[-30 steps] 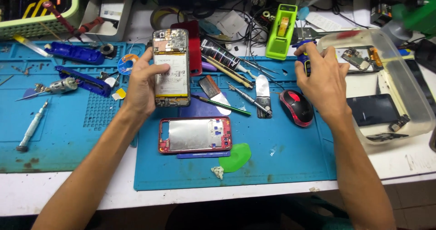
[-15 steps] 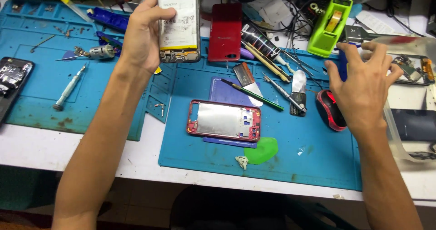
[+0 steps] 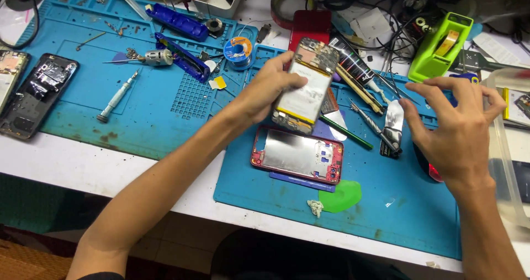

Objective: Repairing a mobile phone by disassembling components and using a screwdriver to secure parts.

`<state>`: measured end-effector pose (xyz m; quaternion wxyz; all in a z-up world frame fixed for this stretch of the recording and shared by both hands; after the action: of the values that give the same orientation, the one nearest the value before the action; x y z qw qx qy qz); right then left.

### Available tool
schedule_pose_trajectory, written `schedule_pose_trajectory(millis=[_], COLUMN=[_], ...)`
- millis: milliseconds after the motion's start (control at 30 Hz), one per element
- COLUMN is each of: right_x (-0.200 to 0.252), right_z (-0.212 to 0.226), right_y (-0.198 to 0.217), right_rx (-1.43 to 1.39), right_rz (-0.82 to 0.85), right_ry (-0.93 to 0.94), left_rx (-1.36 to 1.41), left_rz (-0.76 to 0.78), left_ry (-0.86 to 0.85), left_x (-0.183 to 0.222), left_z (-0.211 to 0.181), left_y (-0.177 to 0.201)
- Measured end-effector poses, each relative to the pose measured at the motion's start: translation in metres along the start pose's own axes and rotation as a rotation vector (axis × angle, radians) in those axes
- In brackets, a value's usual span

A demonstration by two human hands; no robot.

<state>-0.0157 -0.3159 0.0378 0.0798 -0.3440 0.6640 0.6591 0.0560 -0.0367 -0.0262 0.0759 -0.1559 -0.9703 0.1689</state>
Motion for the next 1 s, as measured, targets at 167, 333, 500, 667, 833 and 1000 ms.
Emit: schedule_pose_trajectory(millis=[167, 333, 500, 667, 833, 1000], right_x=[-0.006, -0.009, -0.009, -0.008, -0.010, -0.019], right_z=[0.019, 0.028, 0.034, 0.033, 0.041, 0.052], right_y=[0.007, 0.005, 0.003, 0.001, 0.000, -0.004], right_rx=[-0.058, -0.150, -0.191, -0.190, -0.208, -0.256], right_rz=[0.025, 0.079, 0.083, 0.091, 0.055, 0.058], right_ry=[0.084, 0.110, 0.147, 0.165, 0.180, 0.218], left_rx=[0.069, 0.125, 0.042, 0.105, 0.086, -0.152], left_rz=[0.040, 0.012, -0.042, 0.010, 0.036, 0.013], left_ry=[-0.068, -0.093, -0.090, -0.097, -0.099, -0.066], left_x=[0.001, 0.002, 0.004, -0.002, 0.000, 0.009], left_z=[0.001, -0.005, -0.009, 0.002, -0.004, -0.035], left_y=[-0.007, -0.004, -0.006, -0.005, -0.006, 0.008])
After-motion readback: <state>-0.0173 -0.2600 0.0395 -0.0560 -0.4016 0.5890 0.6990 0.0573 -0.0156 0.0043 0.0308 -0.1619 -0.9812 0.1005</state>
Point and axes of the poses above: each hand's wrist, its own x-axis away from the middle knuckle, its own y-axis out of the back of the hand, z = x × y, the point moved 6 cm from there along -x, towards the middle knuckle, and after that the axes turned 7 degrees about -y, right-handed, at the moved point
